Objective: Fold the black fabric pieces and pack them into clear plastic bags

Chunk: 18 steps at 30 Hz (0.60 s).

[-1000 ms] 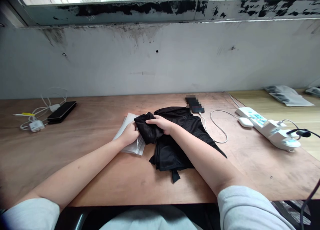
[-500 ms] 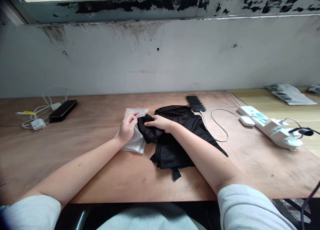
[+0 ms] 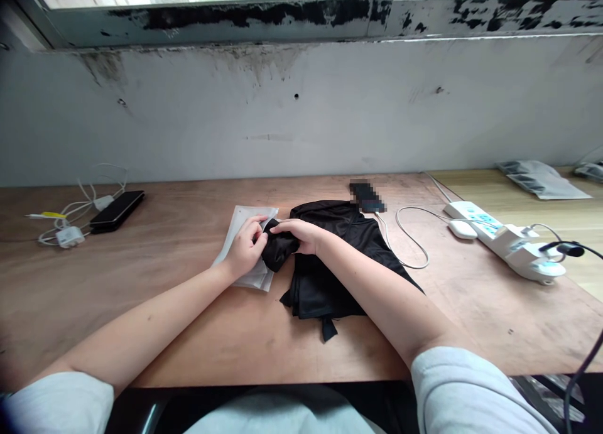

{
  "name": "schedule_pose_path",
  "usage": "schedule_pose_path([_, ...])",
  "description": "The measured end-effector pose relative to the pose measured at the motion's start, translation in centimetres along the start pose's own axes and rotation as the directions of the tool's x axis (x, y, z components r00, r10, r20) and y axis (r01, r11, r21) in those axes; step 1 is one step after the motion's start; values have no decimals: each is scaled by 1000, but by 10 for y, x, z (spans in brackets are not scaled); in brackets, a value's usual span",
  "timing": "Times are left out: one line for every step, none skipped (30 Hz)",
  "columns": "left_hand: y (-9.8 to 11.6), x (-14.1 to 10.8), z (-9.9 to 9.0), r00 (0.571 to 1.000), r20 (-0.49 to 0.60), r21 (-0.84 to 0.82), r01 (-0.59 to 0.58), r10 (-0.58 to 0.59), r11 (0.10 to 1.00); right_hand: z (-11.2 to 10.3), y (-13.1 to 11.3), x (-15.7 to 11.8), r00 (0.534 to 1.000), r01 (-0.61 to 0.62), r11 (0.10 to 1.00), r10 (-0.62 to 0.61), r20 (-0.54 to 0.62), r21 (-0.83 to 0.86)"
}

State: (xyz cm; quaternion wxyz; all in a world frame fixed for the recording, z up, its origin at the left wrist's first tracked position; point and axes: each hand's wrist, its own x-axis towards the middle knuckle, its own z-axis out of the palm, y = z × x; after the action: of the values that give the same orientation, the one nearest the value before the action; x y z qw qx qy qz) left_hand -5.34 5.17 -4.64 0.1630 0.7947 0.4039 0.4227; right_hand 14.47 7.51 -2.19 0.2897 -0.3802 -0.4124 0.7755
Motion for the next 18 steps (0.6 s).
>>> schedule_pose_path([-3, 1, 0, 999, -29, -7, 27, -27, 1000, 0, 0, -2, 999, -16, 999, 15, 38, 36])
schedule_pose_path([-5, 1, 1, 998, -47, -13, 47, -48, 999, -1, -1, -3, 997, -26, 998, 22, 78, 50])
schedule_pose_path([-7, 2, 1, 997, -53, -17, 62, -63, 998, -1, -1, -5, 993, -32, 998, 26, 118, 48])
schedule_pose_path([-7, 2, 1, 996, -48, -18, 71, -72, 997, -1, -1, -5, 987, -37, 999, 32, 157, 32])
schedule_pose_path([-7, 2, 1, 996, -37, -15, 76, -76, 997, -2, -1, -5, 982, -44, 999, 42, 184, 8])
schedule_pose_path([-6, 2, 1, 997, -24, -11, 76, -76, 997, -2, 0, -4, 979, -47, 999, 49, 199, -14])
schedule_pose_path([-4, 1, 2, 997, -13, -8, 74, -74, 997, -3, 0, -3, 978, -47, 999, 51, 202, -26])
schedule_pose_path([-2, 0, 2, 997, -6, -8, 71, -71, 997, -4, 1, -2, 980, -40, 999, 44, 194, -24])
schedule_pose_path([0, -1, 3, 998, -5, -10, 69, -69, 998, -3, 2, 0, 985, -25, 1000, 27, 173, -11])
schedule_pose_path([2, -2, 3, 997, -13, -14, 70, -70, 997, -3, 3, 1, 991, -3, 1000, 2, 137, 10])
schedule_pose_path([4, -2, 4, 997, -27, -19, 71, -71, 997, -1, 5, 3, 995, 28, 999, -31, 90, 30])
schedule_pose_path([6, -3, 4, 997, -42, -24, 69, -70, 997, 2, 7, 4, 997, 63, 997, -65, 41, 39])
schedule_pose_path([7, -4, 4, 996, -54, -27, 66, -67, 997, 6, 10, 5, 995, 100, 995, -99, -8, 27])
schedule_pose_path([9, -4, 5, 996, -61, -26, 61, -63, 998, 12, 14, 6, 989, 137, 991, -137, -59, -8])
schedule_pose_path([11, -5, 5, 996, -62, -22, 58, -59, 998, 17, 18, 7, 978, 170, 983, -177, -109, -67])
schedule_pose_path([13, -5, 5, 997, -59, -16, 57, -58, 998, 23, 22, 8, 962, 202, 969, -223, -155, -141])
schedule_pose_path([15, -5, 5, 997, -57, -8, 59, -59, 998, 29, 26, 9, 943, 228, 948, -272, -193, -223])
schedule_pose_path([16, -4, 5, 996, -57, 1, 62, -62, 998, 33, 29, 9, 921, 248, 921, -320, -221, -301])
